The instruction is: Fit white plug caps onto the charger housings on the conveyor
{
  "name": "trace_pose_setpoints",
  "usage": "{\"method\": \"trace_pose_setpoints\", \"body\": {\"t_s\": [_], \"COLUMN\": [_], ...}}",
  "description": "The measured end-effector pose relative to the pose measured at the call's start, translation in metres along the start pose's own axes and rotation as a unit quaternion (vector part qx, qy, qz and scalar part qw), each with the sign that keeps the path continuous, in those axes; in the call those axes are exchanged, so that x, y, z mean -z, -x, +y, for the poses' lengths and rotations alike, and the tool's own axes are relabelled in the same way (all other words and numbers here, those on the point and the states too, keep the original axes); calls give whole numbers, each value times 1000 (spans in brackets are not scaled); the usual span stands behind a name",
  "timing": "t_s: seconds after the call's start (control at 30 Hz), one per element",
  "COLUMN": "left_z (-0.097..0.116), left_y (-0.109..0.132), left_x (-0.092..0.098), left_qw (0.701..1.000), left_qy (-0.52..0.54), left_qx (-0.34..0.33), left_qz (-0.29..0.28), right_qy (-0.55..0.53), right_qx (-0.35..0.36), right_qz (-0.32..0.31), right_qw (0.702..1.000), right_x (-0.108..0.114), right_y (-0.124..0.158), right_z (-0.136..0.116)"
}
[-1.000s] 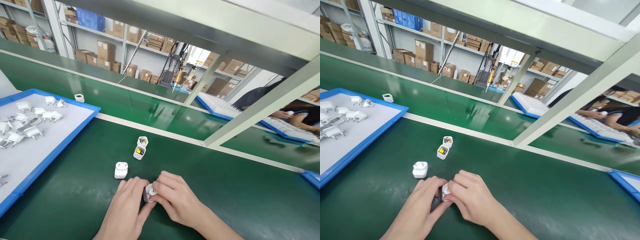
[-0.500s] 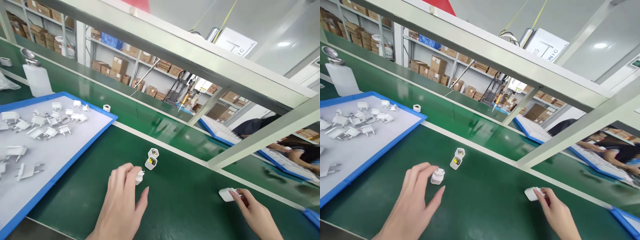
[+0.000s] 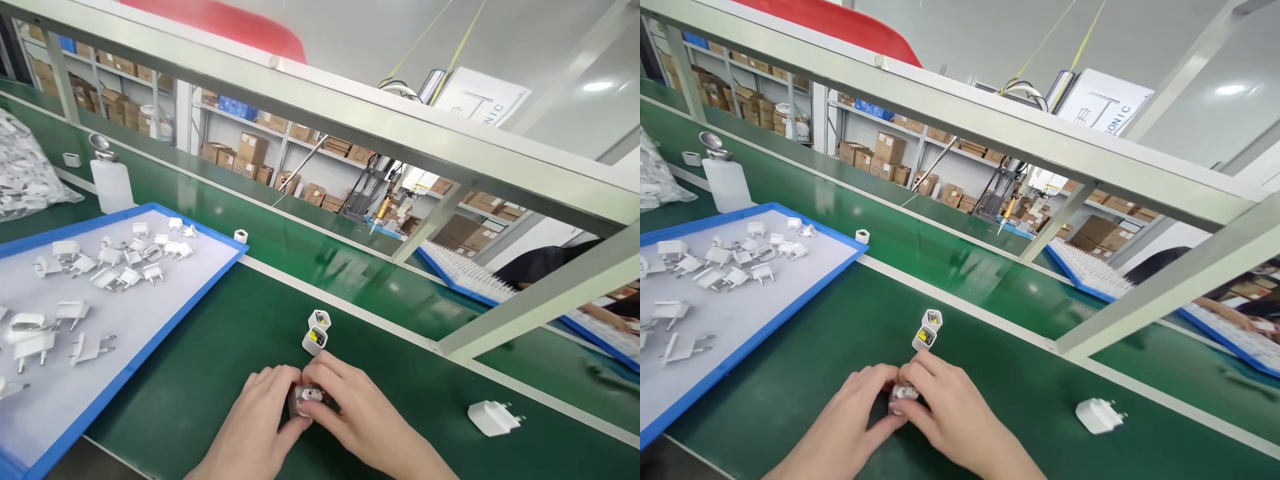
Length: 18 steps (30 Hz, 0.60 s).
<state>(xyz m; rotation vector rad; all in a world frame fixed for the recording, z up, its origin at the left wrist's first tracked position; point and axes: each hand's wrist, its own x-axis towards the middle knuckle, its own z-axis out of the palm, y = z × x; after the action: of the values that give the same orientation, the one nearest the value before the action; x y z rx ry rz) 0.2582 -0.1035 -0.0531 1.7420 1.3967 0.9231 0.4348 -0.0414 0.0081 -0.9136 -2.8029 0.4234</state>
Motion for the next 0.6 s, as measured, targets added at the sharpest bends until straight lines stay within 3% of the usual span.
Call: {"method": "trace_pose_setpoints", "body": {"t_s": [0.2, 0.37, 0.47, 0.6], "left_z": [-9, -7, -6, -5], "left_y": [-4, -5, -5, -5], "left_x": [-5, -5, -3, -3], "left_qw": [999, 998, 998, 998], "left_qy": [-18, -49, -50, -51], "left_qx": [-33, -28, -34, -21], "left_qz": [18, 3, -7, -15], "right_qy": [56, 95, 54, -90], "right_qx": [82, 134, 116, 28], "right_qz": [103, 153, 149, 144], "right_qw": [990, 974, 981, 985], "right_x": [-27, -35, -35, -36], "right_y": [5, 12, 12, 15], "right_z": [18, 25, 23, 23]}}
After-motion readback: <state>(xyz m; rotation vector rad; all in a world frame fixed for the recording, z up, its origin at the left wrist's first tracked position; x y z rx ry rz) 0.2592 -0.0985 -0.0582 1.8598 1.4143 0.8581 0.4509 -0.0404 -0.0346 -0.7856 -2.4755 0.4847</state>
